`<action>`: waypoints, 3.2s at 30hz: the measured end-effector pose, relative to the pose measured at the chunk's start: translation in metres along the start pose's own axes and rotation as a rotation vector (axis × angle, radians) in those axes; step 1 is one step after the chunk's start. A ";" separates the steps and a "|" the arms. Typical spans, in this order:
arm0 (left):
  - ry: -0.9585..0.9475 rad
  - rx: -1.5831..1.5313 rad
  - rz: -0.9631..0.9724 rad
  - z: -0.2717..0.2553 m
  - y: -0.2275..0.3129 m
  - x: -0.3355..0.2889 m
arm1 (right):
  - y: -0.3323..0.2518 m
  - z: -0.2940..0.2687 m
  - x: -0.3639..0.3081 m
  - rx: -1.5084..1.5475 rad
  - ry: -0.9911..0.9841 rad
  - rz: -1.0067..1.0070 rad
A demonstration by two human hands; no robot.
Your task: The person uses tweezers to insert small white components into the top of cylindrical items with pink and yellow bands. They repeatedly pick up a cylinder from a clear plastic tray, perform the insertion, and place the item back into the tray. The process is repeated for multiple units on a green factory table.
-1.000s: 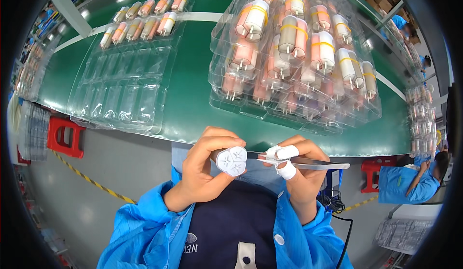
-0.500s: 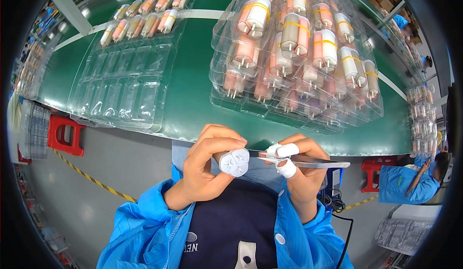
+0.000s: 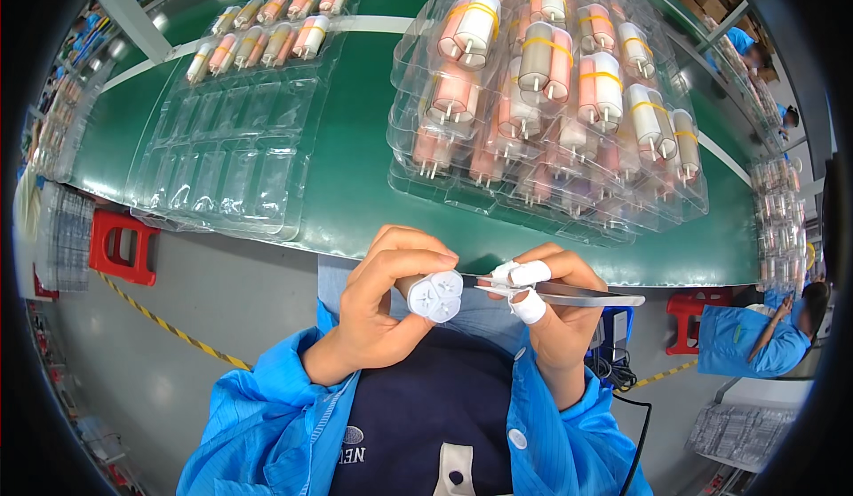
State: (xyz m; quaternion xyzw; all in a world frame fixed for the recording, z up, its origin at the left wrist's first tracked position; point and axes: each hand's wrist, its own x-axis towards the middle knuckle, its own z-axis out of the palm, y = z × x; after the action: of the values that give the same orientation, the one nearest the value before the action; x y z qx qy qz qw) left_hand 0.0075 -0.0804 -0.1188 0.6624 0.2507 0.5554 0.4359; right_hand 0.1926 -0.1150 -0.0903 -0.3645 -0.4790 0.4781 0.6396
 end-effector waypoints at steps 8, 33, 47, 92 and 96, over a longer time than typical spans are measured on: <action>0.004 0.051 0.083 0.002 0.001 0.002 | -0.001 -0.002 -0.001 0.035 -0.015 -0.042; -0.136 0.272 -0.089 -0.042 0.073 0.052 | -0.025 -0.101 0.004 0.017 0.379 -0.555; -0.419 0.781 -0.036 0.014 0.054 0.279 | 0.004 -0.153 0.007 0.196 0.538 -0.411; 0.003 1.189 -0.333 -0.248 -0.046 0.204 | 0.019 -0.182 0.006 -0.031 0.812 -0.420; -0.121 1.371 -0.288 -0.220 -0.073 0.209 | 0.021 -0.179 0.007 -0.091 0.812 -0.399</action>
State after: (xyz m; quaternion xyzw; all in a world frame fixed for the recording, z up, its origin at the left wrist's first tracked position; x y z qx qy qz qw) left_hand -0.1374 0.1915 -0.0723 0.7779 0.6046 0.1710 0.0026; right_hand 0.3594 -0.1040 -0.1570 -0.4507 -0.2708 0.1420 0.8386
